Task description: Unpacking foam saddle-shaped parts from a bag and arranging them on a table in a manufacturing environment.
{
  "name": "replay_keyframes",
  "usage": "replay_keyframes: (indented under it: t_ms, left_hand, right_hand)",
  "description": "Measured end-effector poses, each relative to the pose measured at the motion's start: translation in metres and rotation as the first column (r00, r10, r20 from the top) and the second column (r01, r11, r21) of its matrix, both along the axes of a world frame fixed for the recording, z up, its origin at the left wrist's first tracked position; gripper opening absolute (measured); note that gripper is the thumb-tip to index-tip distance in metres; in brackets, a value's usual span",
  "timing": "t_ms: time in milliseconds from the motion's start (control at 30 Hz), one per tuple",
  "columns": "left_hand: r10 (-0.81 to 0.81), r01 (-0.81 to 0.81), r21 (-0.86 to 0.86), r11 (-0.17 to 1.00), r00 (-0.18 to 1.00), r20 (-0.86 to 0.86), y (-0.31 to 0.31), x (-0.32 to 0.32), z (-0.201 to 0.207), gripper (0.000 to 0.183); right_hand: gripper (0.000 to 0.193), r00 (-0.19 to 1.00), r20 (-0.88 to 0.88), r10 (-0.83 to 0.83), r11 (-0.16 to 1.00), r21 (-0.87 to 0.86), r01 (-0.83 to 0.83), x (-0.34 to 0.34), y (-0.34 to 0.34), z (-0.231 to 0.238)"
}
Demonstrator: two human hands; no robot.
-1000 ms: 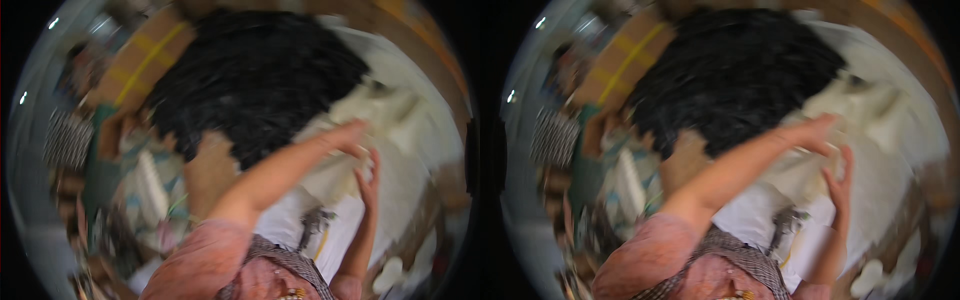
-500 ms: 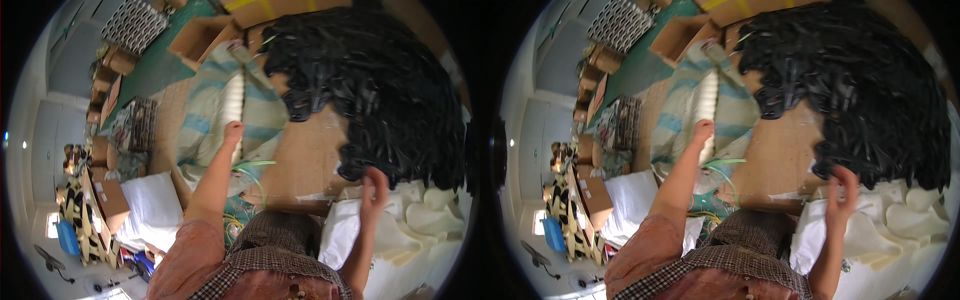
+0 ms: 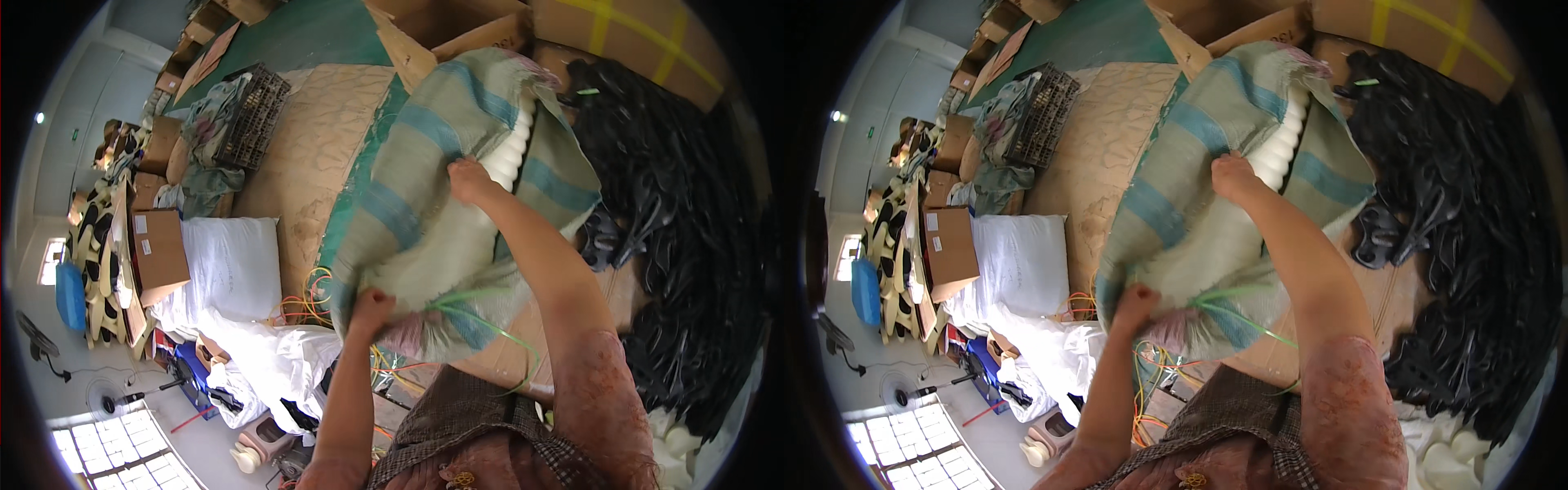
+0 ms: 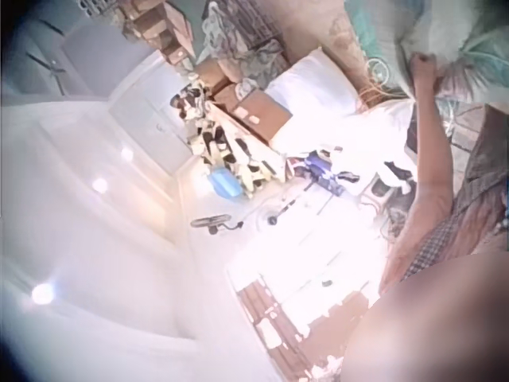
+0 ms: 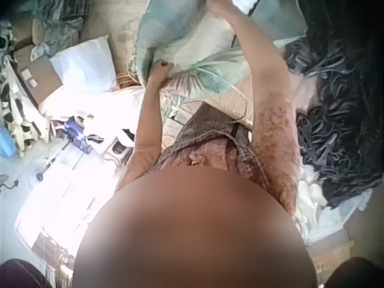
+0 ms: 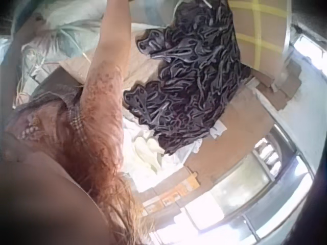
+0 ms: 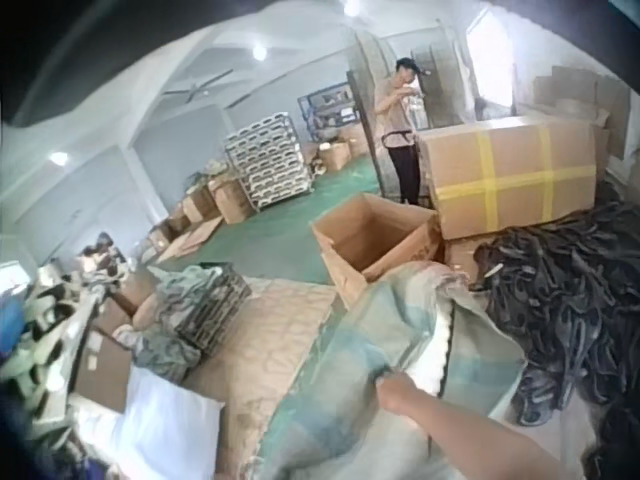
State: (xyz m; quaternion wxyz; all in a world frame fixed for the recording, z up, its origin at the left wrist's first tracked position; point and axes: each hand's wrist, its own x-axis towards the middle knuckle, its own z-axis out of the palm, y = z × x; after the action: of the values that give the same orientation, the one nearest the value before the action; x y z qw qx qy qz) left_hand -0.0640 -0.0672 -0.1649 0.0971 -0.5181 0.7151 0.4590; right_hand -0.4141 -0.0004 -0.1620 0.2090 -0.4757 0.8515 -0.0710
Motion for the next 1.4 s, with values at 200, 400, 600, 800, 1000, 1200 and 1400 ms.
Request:
replay_keyframes:
  t_ms: [200, 400, 600, 800, 1000, 1200, 1400]
  left_hand:
    - [-0.068, 0.095, -0.353, 0.931, 0.994, 0.089, 0.044, 0.031, 0.002, 0.051]
    - [0.567, -0.564, 0.101, 0.819, 0.824, 0.008, 0.049, 0.036, -0.01, 0.054]
    - [0.783, -0.763, 0.183, 0.621, 0.59, -0.198, 0.046, -0.001, 0.016, 0.052]
    - [0.358, -0.303, -0.278, 0.911, 0.917, 0.173, 0.047, 0.005, 0.022, 0.064]
    - [0.606, -0.604, 0.111, 0.79, 0.795, 0.012, 0.042, 0.004, 0.034, 0.074]
    - [0.195, -0.155, -0.255, 0.954, 0.971, 0.137, 0.077, 0.004, 0.073, 0.076]
    - [0.178, -0.171, 0.179, 0.969, 0.984, -0.023, 0.052, 0.003, 0.051, 0.068]
  right_hand:
    - [0.035, 0.944, -0.274, -0.183, 0.932, -0.354, 0.078, -0.053, -0.033, -0.038]
    - [0.034, 0.943, 0.108, -0.314, 0.888, -0.318, 0.332, -0.08, -0.064, 0.042]
    - [0.037, 0.821, 0.563, -0.09, 0.902, -0.304, 0.307, -0.081, -0.036, -0.016]
    - [0.034, 0.973, -0.022, 0.232, 0.965, -0.12, -0.233, -0.097, -0.044, -0.041]
    - [0.041, 0.901, 0.04, 0.433, 0.898, 0.071, -0.434, -0.116, -0.06, -0.023]
    - [0.049, 0.757, 0.008, 0.654, 0.75, 0.127, -0.649, -0.121, -0.048, 0.023]
    - [0.069, 0.776, 0.088, 0.625, 0.676, 0.437, -0.594, -0.113, -0.053, 0.007]
